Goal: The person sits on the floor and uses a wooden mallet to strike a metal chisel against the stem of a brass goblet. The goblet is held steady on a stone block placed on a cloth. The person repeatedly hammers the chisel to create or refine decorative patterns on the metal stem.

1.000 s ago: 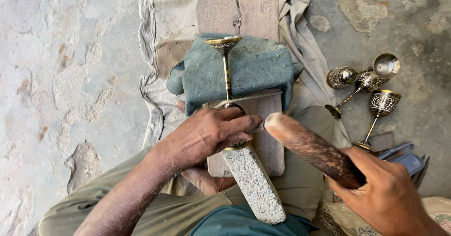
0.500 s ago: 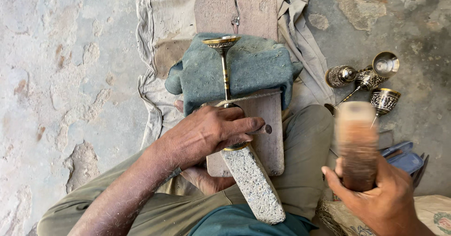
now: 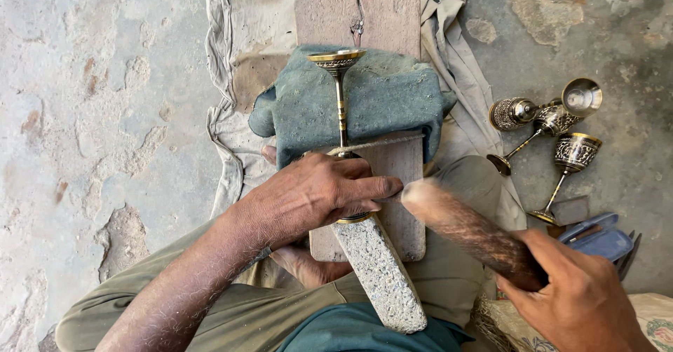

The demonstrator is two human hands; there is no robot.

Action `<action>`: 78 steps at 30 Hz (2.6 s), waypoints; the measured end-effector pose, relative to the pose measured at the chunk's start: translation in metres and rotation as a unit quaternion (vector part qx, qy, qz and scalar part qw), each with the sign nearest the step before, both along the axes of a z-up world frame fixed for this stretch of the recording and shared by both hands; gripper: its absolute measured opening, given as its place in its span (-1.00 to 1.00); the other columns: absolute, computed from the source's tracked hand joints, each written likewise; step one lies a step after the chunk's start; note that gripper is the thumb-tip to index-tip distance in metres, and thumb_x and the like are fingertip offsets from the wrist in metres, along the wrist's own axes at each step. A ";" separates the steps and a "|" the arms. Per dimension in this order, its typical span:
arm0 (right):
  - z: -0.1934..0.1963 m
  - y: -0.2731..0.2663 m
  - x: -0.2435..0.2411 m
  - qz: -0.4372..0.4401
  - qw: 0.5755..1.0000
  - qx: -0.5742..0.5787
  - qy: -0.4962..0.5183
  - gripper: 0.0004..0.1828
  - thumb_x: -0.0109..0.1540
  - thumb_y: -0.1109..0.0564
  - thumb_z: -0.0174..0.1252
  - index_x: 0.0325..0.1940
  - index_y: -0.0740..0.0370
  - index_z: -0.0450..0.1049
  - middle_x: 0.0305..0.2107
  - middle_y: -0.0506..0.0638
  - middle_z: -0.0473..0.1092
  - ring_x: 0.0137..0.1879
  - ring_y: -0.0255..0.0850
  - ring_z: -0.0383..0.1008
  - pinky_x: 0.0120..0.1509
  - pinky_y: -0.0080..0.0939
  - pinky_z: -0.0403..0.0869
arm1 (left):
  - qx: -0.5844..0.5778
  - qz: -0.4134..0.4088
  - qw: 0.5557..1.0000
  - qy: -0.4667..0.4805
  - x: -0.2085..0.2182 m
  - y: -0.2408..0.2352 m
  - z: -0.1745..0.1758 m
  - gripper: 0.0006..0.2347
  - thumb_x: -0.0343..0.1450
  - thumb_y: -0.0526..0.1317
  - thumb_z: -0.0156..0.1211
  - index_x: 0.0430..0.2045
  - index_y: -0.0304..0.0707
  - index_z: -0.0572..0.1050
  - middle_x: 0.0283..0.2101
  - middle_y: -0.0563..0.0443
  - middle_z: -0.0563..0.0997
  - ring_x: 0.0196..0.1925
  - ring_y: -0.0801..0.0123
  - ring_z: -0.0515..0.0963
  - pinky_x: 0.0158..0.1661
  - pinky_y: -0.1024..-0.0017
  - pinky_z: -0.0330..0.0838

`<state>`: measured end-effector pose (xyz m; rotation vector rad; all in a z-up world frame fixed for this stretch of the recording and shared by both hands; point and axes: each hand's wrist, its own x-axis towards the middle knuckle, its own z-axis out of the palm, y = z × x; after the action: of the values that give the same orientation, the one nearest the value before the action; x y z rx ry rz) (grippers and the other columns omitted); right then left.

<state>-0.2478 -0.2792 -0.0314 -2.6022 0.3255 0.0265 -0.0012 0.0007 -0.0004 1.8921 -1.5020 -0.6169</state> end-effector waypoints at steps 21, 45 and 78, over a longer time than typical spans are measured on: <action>-0.050 0.067 0.051 0.000 0.936 0.282 -0.209 -0.72 0.12 0.38 0.35 -0.13 0.25 0.49 -0.18 0.08 0.50 -0.02 -0.26 0.56 0.09 -0.20 0.57 | -0.111 0.176 0.977 0.049 -0.026 0.024 -0.032 -0.77 0.48 -0.17 0.28 -0.09 -0.26 0.45 -0.12 -0.01 0.62 -0.21 0.19 0.73 -0.28 0.31 0.60; 0.009 0.026 0.030 -0.098 0.933 0.235 -0.255 -0.62 0.21 0.53 0.28 0.01 0.30 0.40 -0.25 0.12 0.46 -0.09 -0.20 0.52 0.11 -0.10 0.58 | -0.228 0.348 0.906 0.073 -0.043 0.028 -0.044 -0.69 0.43 -0.27 0.40 0.01 -0.34 0.50 -0.25 0.00 0.67 -0.23 0.47 0.71 -0.25 0.51 0.63; 0.172 0.068 0.123 0.219 0.905 -0.349 -0.105 -0.51 0.02 0.18 0.35 0.05 0.27 0.58 -0.36 -0.01 0.54 -0.17 -0.15 0.55 -0.13 -0.06 0.51 | -0.340 0.513 0.780 -0.114 -0.099 0.012 -0.147 -0.67 0.37 -0.27 0.50 -0.10 -0.31 0.45 -0.20 -0.04 0.67 -0.16 0.27 0.72 -0.18 0.39 0.59</action>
<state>-0.1243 -0.2107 0.1410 -3.2896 -0.4185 -0.2577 -0.0997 0.0124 -0.1478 1.8308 -0.4557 0.6083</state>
